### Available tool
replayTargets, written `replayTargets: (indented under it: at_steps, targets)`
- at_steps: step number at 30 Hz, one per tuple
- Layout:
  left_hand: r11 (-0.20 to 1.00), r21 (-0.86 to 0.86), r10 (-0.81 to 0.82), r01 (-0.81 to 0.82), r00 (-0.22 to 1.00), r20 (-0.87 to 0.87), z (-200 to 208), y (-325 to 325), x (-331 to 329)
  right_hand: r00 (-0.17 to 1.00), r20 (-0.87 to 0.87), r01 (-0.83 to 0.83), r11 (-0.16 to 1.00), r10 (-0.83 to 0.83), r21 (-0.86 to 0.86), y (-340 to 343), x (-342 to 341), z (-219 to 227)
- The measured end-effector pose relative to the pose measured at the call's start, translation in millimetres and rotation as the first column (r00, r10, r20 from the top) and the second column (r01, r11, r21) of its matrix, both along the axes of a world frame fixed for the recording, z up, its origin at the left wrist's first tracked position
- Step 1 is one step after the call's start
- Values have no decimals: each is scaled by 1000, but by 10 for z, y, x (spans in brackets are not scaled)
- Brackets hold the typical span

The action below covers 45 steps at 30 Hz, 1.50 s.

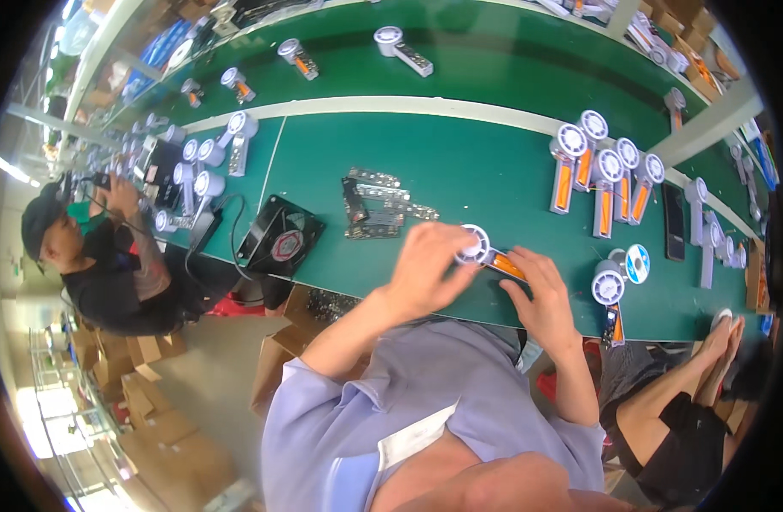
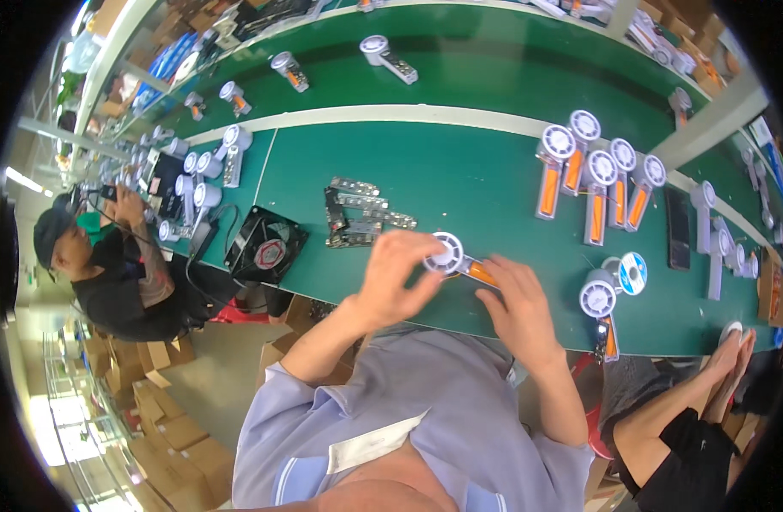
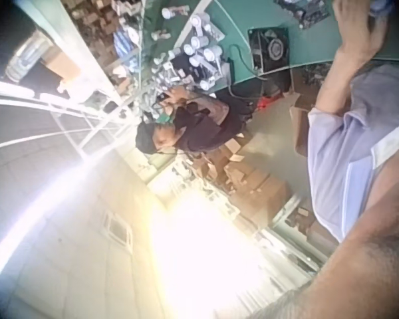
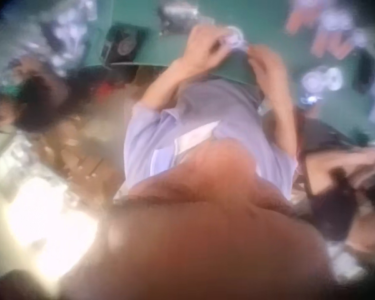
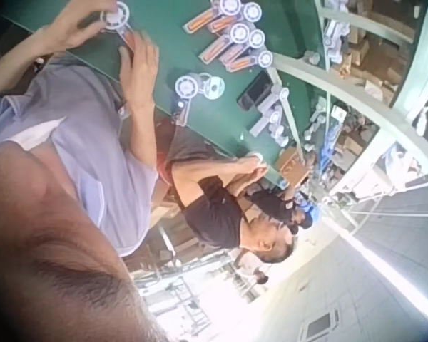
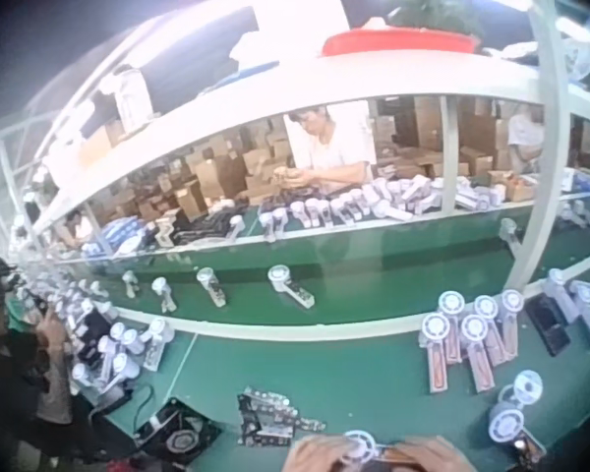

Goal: Assembling handheld electronic fans by connecting components and fitting them into plastic housings.

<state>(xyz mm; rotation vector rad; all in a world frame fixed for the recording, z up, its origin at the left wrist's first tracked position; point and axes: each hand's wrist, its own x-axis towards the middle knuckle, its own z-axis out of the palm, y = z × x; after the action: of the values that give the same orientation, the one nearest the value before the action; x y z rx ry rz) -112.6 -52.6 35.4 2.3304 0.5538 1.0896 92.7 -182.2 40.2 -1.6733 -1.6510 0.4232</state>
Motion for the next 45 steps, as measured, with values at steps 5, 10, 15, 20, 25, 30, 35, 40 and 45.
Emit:
replayTargets:
  at_steps: [5,10,15,20,25,30,35,40,45]
  targets:
    - [919,353,348,-178,788,-508,-150,548,-450,991,-111,84,996,-80,29,81,-41,95]
    - [955,289,206,-73,862,-464,-330,662,-532,995,-74,83,988,-74,129,98,-66,68]
    - [939,313,161,-141,986,-39,-267,714,-466,983,-131,145,983,-131,109,19,-164,174]
    - [974,-195,-135,118,988,-78,168,432,-243,995,-78,84,957,-64,279,357,-361,461]
    - [709,-673,-152,211,978,146,354,104,3,971,-235,14,985,28,173,300,-203,411]
    - [623,-731,-236,279,958,164,151,51,-16,979,-203,28,992,-2,125,139,-148,414]
    - [884,-420,-208,207,977,43,262,95,10,994,-106,23,995,-12,100,40,-9,499]
    - [961,131,-206,244,946,-250,-149,124,-124,781,-583,98,965,-226,-243,-73,71,240]
    - [983,12,-183,186,975,-130,-235,52,65,650,-720,26,954,-243,-299,-7,8,-32]
